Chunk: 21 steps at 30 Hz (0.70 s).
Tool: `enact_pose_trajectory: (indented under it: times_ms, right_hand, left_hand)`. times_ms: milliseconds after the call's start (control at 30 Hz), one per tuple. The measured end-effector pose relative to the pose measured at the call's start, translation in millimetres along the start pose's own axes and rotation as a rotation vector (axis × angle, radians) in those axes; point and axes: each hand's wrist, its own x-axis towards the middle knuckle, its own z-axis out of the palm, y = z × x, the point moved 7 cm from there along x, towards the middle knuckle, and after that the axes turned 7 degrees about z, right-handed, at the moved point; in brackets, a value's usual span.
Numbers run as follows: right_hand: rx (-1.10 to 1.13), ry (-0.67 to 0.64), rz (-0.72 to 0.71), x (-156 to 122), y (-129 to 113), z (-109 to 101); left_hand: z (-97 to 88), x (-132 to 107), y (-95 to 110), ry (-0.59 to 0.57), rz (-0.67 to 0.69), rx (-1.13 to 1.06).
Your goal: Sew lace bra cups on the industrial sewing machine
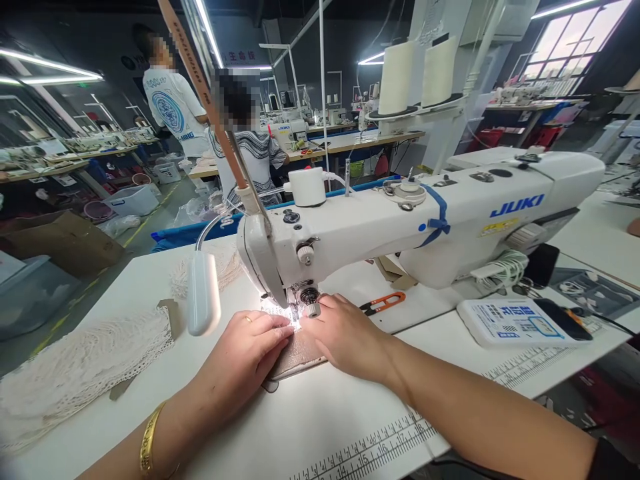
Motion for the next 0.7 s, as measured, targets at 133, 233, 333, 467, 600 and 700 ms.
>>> enact_pose_trajectory:
  times_ms: [133,233,333,467,600,700]
  right_hand:
    - [0.023,0.077,0.008,2.8,0.9,-3.2]
    - [0.026,0.127,0.011,3.7,0.5,-7.2]
    - [0.029,0.134,0.039,4.4,1.2,-10.6]
    - [0.044,0.112,0.064,4.9,1.1,-12.8]
    - [0.047,0.133,0.053,2.3,-0.1,-13.9]
    - [0.053,0.157,0.026,-1.8,0.0,-12.4]
  left_hand:
    - [2.6,1.8,-8.3,-0.018,-0.023,0.026]
    - [6.4,1.7,-15.2,-0.041,-0.055,0.027]
    - [9.3,0.4,-19.1,-0.058,-0.067,0.027]
    - [8.7,-3.5,-25.0,-0.055,-0.110,0.041]
    - [6.5,-6.9,-34.7,-0.066,-0.221,0.048]
    - [8.2,-7.0,-36.2,-0.134,-0.274,0.061]
